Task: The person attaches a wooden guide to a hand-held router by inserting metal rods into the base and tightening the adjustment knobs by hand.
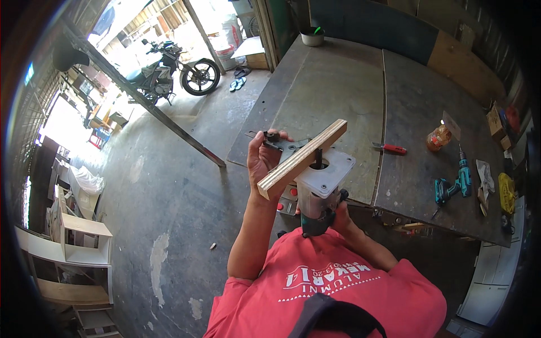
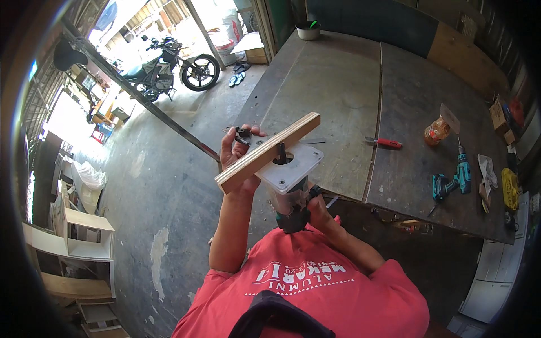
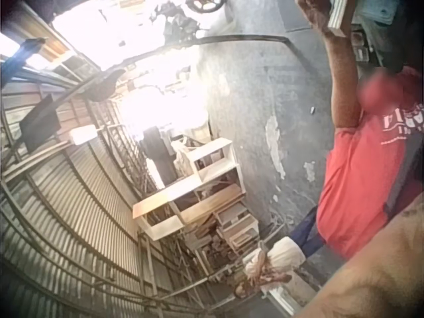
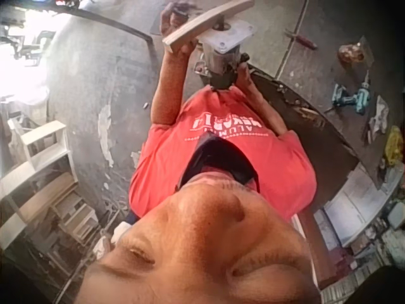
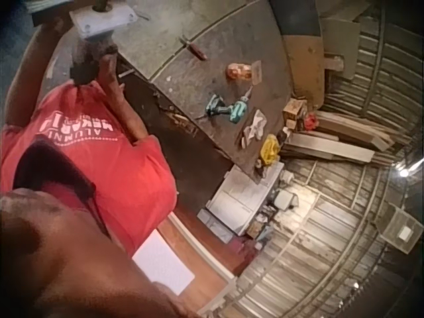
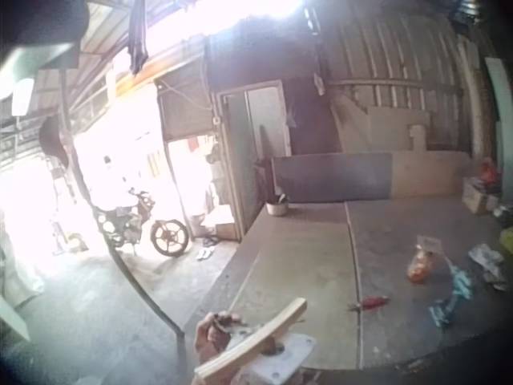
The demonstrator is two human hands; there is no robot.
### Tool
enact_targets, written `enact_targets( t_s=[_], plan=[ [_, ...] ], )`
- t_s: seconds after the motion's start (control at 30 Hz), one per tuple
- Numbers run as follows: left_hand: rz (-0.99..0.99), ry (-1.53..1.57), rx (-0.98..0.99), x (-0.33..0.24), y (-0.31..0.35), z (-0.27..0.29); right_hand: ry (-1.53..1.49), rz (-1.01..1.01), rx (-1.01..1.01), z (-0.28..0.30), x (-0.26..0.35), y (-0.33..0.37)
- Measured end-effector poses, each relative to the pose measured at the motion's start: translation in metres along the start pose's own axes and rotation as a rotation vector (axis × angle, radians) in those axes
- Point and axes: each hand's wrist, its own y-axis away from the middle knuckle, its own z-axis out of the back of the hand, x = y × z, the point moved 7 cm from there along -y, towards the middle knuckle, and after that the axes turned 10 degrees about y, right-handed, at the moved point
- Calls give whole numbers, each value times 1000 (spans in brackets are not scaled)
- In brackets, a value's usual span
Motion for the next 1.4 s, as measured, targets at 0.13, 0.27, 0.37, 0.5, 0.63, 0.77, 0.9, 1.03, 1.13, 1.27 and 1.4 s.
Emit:
enact_targets(
  t_s=[0.13,0.27,0.37,0.5,0.63,0.77,0.9,1.03,1.13,1.27,1.4],
  plan=[
    [-30,-91,-7,-9,-10,13,-19,9,29,-7,7,-5],
    [51,-168,-38,-11,-11,7,13,27,-54,2,7,-2],
    [86,-101,39,-11,-15,14,127,-32,-21,-10,19,-6],
    [-449,-385,-120,-35,4,22,66,-11,-54,-3,10,-3],
    [-1022,-1317,1,-66,31,-37,80,9,-153,2,14,1],
    [-681,-1782,139,-64,9,-62,74,-31,-137,2,9,1],
    [-652,-1707,145,-65,6,-58,180,-54,-169,-7,24,2],
    [-434,-1509,75,-66,0,-47,221,-35,-171,-12,34,-2],
    [-382,-1441,176,-63,-3,-49,184,25,-120,-14,32,-5],
    [-388,-1403,135,-66,-2,-45,191,23,-119,-13,32,-5],
    [-418,-1435,152,-68,-2,-39,187,63,-178,-18,43,-9]
  ],
)
